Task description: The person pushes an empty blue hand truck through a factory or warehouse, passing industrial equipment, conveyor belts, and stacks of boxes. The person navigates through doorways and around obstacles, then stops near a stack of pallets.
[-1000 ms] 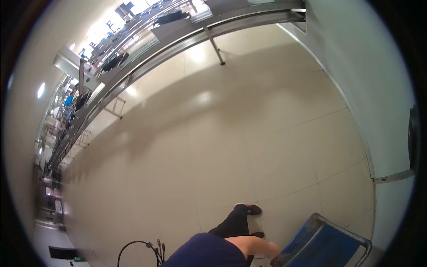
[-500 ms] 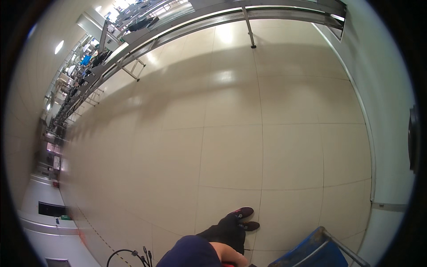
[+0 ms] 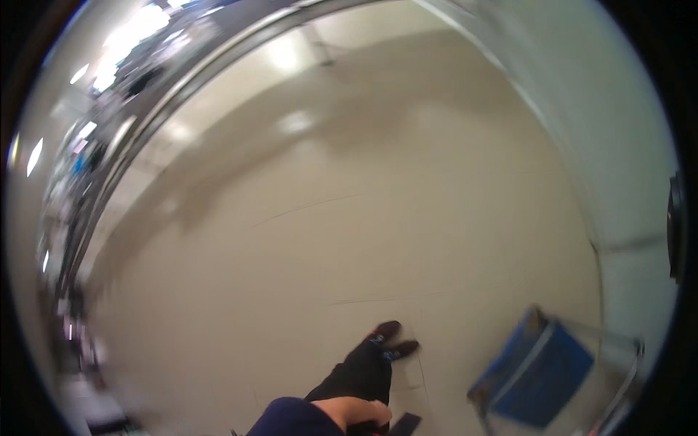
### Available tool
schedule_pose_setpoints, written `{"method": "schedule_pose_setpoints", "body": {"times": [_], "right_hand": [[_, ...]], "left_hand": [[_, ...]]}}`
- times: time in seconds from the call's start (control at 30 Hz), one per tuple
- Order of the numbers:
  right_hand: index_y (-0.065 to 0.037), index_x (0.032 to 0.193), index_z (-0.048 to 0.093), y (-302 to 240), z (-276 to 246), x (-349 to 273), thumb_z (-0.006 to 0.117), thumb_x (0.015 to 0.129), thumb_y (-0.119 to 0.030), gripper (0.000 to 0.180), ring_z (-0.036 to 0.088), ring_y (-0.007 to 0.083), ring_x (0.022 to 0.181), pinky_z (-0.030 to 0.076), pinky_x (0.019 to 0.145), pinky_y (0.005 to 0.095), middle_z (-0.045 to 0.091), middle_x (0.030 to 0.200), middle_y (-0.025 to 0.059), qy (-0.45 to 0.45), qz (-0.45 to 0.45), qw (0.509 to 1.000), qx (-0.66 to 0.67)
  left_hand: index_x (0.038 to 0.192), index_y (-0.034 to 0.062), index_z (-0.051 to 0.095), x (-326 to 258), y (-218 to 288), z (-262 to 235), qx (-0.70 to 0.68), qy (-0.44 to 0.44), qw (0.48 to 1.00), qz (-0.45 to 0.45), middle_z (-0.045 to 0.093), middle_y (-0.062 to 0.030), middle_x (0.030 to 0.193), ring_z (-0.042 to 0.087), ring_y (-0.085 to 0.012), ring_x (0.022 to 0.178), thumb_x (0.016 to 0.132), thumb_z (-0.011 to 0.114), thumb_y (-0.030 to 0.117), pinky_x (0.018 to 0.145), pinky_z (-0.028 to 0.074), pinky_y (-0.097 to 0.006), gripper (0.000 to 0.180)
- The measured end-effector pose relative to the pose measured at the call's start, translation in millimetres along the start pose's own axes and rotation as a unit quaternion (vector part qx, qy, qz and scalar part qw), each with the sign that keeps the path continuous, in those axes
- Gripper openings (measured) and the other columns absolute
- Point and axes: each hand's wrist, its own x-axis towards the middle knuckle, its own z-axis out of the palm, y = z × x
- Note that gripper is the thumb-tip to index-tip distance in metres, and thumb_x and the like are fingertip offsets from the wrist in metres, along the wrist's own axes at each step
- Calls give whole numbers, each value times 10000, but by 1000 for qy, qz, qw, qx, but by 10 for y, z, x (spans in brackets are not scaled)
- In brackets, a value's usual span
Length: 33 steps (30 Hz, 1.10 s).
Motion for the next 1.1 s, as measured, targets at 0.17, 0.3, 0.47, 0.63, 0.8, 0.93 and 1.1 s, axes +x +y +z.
{"method": "schedule_pose_setpoints", "body": {"times": [0.17,0.3,0.47,0.63,0.8,0.93,1.1], "right_hand": [[1,1236,604,-903,675,99,469,974,-380,482,519,278,1236,372,1050,352,591,1288,173,109,70,992,-6],[7,962,682,-2188,937,-130,483,847,-678,723,630,357,1016,465,872,416,667,1028,231,99,226,961,-122],[30,985,682,-1591,966,-123,485,827,-714,786,613,327,872,459,780,438,652,881,194,172,160,963,-132],[-88,668,494,-993,982,188,566,823,-677,612,396,149,470,293,445,331,413,552,16,221,135,965,40],[-95,567,411,-1026,1143,375,553,779,-748,701,350,155,352,256,337,321,348,461,3,150,209,966,35],[-12,680,563,-731,1058,535,562,779,-732,726,435,151,424,311,371,333,437,529,25,142,210,964,80],[-63,1137,684,-1795,870,205,589,850,-465,503,643,251,906,485,783,392,691,1045,148,117,183,975,47]], "left_hand": [[1114,54,635,93,180,-333,175,79,981,0,597,-209,1185,584,-386,1120,847,522,203,907,490,-493,326],[1125,84,608,22,243,-639,202,167,965,8,590,-202,1163,607,-392,1057,858,494,198,880,500,-491,311],[1046,78,651,-277,228,-939,160,264,951,15,632,-203,1118,613,-360,1061,831,491,166,872,507,-464,282],[1037,69,657,-764,133,-1285,122,376,917,-53,663,-189,1064,622,-357,1044,796,518,146,848,509,-475,288],[1068,72,647,-622,141,-1394,71,409,906,-79,666,-180,1065,622,-359,1044,767,558,154,834,512,-468,325],[1102,94,643,-376,662,-1647,52,383,920,-61,667,-173,1079,626,-360,1036,740,573,155,838,516,-451,374],[1090,108,681,350,568,-2086,158,383,905,93,692,-129,1041,659,-305,979,782,616,259,832,525,-405,349]]}}
